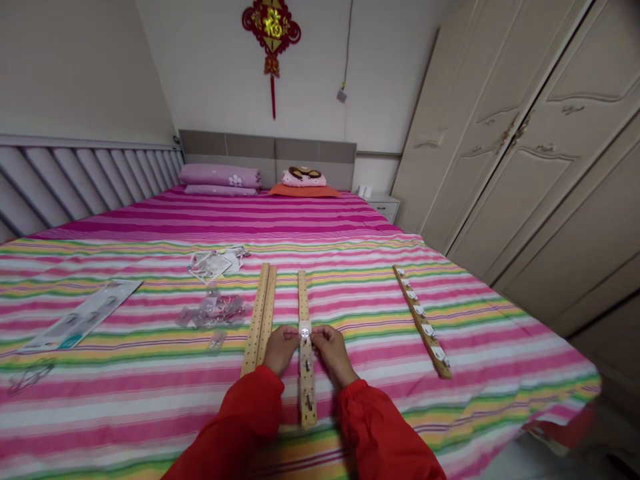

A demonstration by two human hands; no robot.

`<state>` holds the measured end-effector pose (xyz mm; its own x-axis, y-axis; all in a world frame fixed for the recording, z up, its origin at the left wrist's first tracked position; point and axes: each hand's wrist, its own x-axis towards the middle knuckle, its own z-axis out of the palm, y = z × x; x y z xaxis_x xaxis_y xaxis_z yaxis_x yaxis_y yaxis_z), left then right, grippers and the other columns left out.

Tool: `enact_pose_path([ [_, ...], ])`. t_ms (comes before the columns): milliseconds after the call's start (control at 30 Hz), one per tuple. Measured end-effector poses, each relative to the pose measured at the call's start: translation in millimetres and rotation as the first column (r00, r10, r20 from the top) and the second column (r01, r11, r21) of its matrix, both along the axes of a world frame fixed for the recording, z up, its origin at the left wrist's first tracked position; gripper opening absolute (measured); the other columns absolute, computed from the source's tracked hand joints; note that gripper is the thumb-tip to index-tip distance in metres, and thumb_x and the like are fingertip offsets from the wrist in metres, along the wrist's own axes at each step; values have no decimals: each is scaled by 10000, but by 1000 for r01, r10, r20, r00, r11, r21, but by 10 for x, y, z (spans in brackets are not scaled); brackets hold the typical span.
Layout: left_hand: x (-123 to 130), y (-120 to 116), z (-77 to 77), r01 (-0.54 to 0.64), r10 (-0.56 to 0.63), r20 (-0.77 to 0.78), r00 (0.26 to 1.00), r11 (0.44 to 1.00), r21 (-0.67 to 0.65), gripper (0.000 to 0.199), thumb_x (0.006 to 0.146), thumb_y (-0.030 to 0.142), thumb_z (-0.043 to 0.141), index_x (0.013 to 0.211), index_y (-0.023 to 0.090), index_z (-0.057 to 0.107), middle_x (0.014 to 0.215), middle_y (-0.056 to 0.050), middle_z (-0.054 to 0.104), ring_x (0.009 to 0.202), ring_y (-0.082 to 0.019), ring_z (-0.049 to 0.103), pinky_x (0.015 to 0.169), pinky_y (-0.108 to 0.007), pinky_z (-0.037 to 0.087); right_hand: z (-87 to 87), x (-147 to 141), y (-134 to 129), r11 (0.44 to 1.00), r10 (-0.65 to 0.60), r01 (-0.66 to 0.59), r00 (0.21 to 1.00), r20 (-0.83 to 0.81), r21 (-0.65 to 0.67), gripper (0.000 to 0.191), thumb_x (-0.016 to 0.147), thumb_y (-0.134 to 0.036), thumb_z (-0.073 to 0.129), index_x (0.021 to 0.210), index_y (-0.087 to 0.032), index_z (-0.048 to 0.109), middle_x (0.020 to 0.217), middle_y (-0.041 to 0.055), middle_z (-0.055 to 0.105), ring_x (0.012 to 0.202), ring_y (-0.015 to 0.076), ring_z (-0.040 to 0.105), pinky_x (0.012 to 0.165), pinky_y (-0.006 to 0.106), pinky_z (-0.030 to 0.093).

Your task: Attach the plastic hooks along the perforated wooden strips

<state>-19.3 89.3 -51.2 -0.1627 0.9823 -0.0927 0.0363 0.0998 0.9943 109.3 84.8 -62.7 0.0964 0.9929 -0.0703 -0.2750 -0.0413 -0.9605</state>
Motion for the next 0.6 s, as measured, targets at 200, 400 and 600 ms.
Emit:
enact_pose_path([
  [200, 16, -18, 21, -6, 6, -33, 999, 1000, -10, 132, 499, 205, 687, 598, 154, 617, 561, 1, 639, 588, -161, 595, 605, -285, 459, -13, -8, 7, 1000, 2, -1, 1000, 3, -24, 95, 557, -237, 643, 628, -173, 633, 473, -39, 561, 415, 95, 437, 397, 206, 297],
  [400, 27, -7, -21, -43, 43, -20, 999, 999, -14, 230, 442, 208, 756, 609, 156, 607, 550, 7, 607, 572, -154, 574, 594, -286, 438, -12, -10, -1, 1000, -17, 17, 1000, 12, -13, 80, 566, -231, 635, 631, -185, 636, 477, -39, 556, 438, 110, 446, 411, 216, 301],
  [600, 39, 24, -91, -96, 96, -28, 995, 995, -3, 338, 413, 218, 796, 671, 162, 584, 570, 36, 549, 574, -132, 538, 590, -266, 420, -42, -13, -3, 1000, -27, 27, 1000, 13, -9, 81, 571, -237, 635, 635, -188, 630, 464, -48, 535, 419, 104, 422, 398, 212, 289],
])
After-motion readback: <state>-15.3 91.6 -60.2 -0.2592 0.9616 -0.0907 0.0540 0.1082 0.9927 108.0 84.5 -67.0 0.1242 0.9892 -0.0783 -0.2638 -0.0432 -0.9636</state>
